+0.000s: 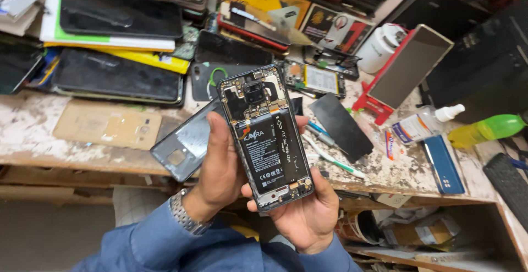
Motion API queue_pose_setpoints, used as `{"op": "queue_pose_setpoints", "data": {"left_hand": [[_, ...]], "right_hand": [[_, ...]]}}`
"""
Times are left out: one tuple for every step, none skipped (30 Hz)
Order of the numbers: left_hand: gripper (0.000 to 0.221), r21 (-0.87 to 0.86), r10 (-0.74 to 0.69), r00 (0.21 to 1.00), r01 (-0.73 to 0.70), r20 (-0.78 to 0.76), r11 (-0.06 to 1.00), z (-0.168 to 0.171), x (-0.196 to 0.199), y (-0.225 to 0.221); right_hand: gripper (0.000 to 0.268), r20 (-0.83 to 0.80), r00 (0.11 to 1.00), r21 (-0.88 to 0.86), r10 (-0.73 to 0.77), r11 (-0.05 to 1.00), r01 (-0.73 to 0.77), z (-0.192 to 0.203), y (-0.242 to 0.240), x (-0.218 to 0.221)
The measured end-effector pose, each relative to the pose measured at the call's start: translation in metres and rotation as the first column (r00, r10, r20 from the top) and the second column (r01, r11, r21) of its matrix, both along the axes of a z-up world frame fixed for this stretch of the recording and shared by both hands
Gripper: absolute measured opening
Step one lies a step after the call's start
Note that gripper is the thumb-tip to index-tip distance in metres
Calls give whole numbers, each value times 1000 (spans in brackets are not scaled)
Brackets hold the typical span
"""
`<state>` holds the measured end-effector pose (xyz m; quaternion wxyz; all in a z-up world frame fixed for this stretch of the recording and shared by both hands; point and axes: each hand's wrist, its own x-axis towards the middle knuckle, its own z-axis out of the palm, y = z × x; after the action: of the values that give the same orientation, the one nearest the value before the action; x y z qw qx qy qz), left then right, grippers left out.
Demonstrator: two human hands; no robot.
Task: The person uses a small metal tool to scrape adhesive residue from the inside of a smartphone frame. They then flip the phone over and continue scraping residue from the back side of the frame.
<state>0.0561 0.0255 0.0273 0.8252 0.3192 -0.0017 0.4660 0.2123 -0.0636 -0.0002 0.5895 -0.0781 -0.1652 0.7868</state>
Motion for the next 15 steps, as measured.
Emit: {"op": "queue_pose_setpoints", "data": {"left_hand": [[101,-12,-29,999,29,26,999,1,0,0],[105,-24,-59,997,61,54,998,-1,-1,0],[107,-36,-70,995,73,77,997,-3,-1,-1],[109,-44,-84,991,89,100,995,-5,-1,-1],[111,-51,-97,988,104,124,993,-7,-1,-1],[111,-77,-84,988,95,132,993,-9,-2,-2],[112,-102,-70,988,85,140,991,-11,-2,-3],[112,-129,-60,988,79,145,989,-12,-3,-4],[113,-133,-23,992,40,122,990,-13,-5,-2],[114,-146,8,995,7,100,989,-15,-8,-2],[115,-158,38,996,-25,78,987,-16,-9,-1],[112,-192,55,996,-39,75,981,-17,-10,-1],[108,-225,71,995,-54,70,973,-18,-11,-2],[105,-256,90,994,-71,63,964,-19,-12,-2],[102,-265,98,993,-79,62,961,-20,-13,-3]], "right_hand": [[70,4,1000,-1,-1,1000,1,-2,-1,-3],[70,11,1000,-2,-3,1000,3,-4,-2,-5],[70,17,1000,-2,-6,1000,6,-5,-3,-7],[67,27,1000,13,7,1000,-8,-6,-3,-7],[64,38,999,28,20,999,-22,-7,-4,-7],[62,48,998,42,29,999,-31,-8,-6,-7],[55,131,990,12,-48,999,47,-9,-7,-5],[48,213,969,-11,-124,991,130,-9,-10,-2],[42,295,935,-27,-196,977,213,-11,-11,2],[36,383,885,74,-264,964,255,-12,-12,7],[31,460,823,177,-334,943,284,-13,-11,14],[27,526,747,279,-407,912,300,-15,-12,18],[34,509,718,338,-475,877,341,-16,-14,20],[41,488,686,396,-540,837,377,-17,-17,21],[49,462,652,453,-601,792,409,-17,-18,21]]}}
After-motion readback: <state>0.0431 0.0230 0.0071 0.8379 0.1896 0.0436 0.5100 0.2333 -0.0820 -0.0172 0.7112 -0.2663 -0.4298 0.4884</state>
